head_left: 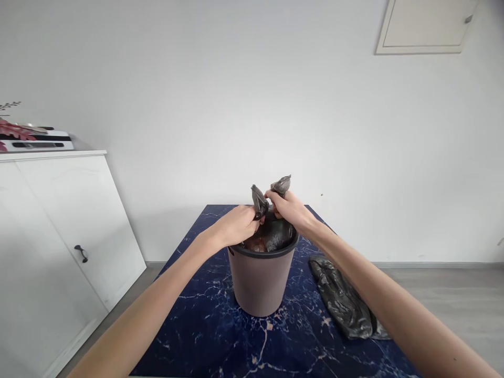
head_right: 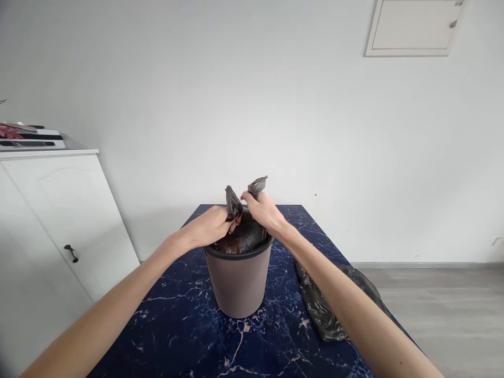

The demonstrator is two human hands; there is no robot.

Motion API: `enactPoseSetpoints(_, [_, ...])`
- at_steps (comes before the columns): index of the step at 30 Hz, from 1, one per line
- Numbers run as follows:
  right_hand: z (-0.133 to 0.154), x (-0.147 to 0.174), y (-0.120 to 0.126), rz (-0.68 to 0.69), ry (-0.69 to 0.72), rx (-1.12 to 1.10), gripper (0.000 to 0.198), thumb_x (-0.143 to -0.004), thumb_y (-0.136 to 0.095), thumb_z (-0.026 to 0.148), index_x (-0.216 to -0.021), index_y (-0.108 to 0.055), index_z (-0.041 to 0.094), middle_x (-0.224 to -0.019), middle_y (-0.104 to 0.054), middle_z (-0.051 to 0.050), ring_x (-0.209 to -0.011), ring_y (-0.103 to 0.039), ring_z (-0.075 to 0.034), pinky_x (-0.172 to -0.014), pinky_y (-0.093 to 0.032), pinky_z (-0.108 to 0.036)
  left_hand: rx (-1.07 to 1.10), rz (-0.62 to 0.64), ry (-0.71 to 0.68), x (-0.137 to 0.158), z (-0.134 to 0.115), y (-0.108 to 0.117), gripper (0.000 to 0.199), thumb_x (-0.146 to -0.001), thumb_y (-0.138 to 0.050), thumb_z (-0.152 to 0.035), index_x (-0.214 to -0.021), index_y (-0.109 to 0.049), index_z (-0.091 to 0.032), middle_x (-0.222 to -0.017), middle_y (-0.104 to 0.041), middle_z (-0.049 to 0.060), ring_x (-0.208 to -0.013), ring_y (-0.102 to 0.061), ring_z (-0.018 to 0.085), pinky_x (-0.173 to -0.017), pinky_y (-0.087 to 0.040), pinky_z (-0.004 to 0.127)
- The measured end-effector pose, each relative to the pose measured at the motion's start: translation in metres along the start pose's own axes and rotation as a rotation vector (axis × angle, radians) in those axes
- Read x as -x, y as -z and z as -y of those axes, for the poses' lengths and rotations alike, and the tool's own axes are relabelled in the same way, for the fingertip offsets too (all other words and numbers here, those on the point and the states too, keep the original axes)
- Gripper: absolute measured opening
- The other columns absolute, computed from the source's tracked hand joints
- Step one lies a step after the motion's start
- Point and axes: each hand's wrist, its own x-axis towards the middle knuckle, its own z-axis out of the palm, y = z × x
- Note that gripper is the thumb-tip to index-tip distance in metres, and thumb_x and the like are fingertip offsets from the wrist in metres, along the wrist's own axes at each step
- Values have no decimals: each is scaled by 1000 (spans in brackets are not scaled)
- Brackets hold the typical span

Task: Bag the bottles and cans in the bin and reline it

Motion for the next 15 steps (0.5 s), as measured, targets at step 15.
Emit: enactPoseSetpoints(15, [-1,-4,5,-18,-27,-131,38,-90,-73,60,-95,-53,27,-62,-27,11,-51,-23,-10,-44,-21,-25,400,-106,27,-3,18,1,42,-110,-35,-55,-91,-55,-23,-71,-58,2,-65,-57,19,-71,-51,36])
